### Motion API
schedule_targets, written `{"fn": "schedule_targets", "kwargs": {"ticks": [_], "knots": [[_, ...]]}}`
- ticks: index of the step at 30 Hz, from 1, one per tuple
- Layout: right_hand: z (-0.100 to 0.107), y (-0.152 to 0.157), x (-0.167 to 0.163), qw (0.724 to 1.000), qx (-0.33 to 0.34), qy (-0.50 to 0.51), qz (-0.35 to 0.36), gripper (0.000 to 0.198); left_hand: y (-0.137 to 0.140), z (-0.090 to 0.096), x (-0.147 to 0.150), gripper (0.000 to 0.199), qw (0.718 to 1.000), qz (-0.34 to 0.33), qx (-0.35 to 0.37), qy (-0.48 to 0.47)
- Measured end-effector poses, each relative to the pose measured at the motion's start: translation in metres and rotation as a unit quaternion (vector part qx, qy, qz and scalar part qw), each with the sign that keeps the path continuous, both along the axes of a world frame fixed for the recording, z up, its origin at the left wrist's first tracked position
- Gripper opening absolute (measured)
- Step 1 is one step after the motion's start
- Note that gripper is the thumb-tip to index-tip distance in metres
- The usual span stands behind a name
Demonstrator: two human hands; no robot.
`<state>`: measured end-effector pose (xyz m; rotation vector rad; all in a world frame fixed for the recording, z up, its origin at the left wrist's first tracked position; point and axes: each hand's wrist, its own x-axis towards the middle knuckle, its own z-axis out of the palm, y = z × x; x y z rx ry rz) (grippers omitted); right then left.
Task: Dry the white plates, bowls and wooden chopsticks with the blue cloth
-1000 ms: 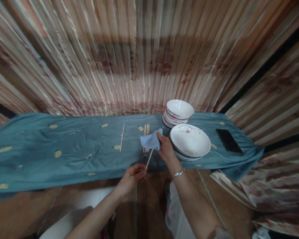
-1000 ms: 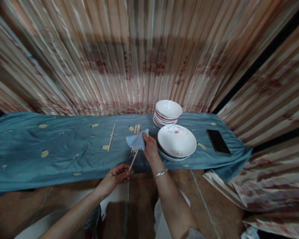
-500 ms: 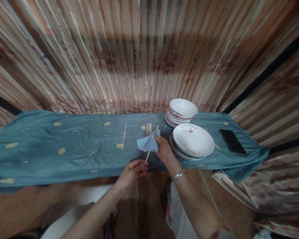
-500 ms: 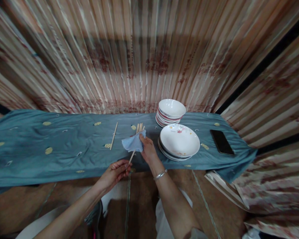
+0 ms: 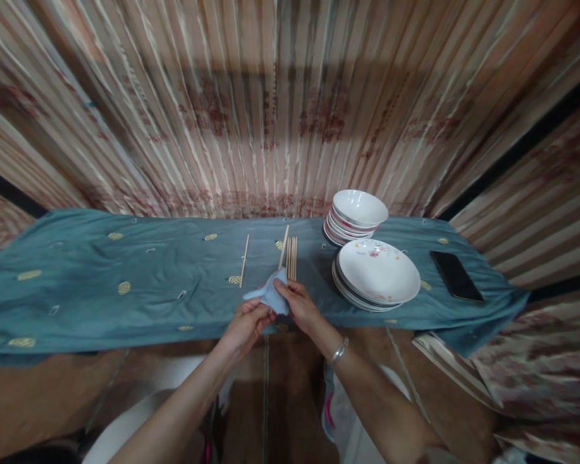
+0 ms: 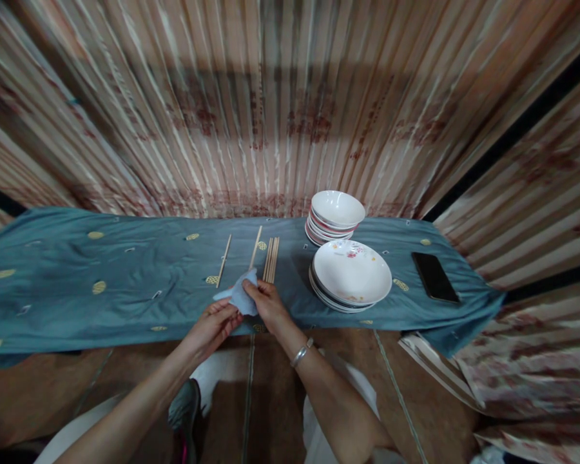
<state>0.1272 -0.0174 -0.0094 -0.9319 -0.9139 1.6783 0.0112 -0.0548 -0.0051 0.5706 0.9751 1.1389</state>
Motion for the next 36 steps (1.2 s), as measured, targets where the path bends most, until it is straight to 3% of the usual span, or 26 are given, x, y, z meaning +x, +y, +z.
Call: {"fn": "schedule_targets", "kwargs": {"ticks": [4,7,10,13,19,24,33,36], "knots": [[-0.002,0.003,0.003,1.0,0.002,-0.02,0.008,0.046,0.003,0.003,-0.004,0.025,0.996,-0.04,0.04,0.072],[-0.001,0.009,0.013,0.999,-0.001,-0.023,-0.033,0.046,0.01,0.006,-0.015,0.027,0.977,-0.069,0.08,0.183],[0.0,0.01,0.02,0.999,-0.007,-0.025,-0.029,0.046,0.02,0.012,-0.03,0.031,0.968,0.016,0.095,0.231],[-0.003,0.003,0.019,0.997,-0.006,-0.053,0.049,0.045,0.026,0.015,-0.038,0.036,0.962,0.086,0.107,0.238],[-0.012,-0.014,0.008,0.985,0.014,-0.089,0.147,0.043,0.024,0.007,-0.027,0.037,0.974,0.065,0.071,0.206],[-0.015,-0.015,0.004,0.986,0.019,-0.092,0.14,0.044,0.025,0.001,-0.022,0.031,0.98,0.072,0.061,0.173],[-0.018,-0.02,0.005,0.985,0.006,-0.092,0.144,0.041,0.037,0.008,-0.023,0.032,0.981,0.104,0.066,0.147],[-0.019,-0.019,0.008,0.992,-0.015,-0.063,0.105,0.04,0.035,0.006,-0.018,0.035,0.987,0.086,0.047,0.13]]}}
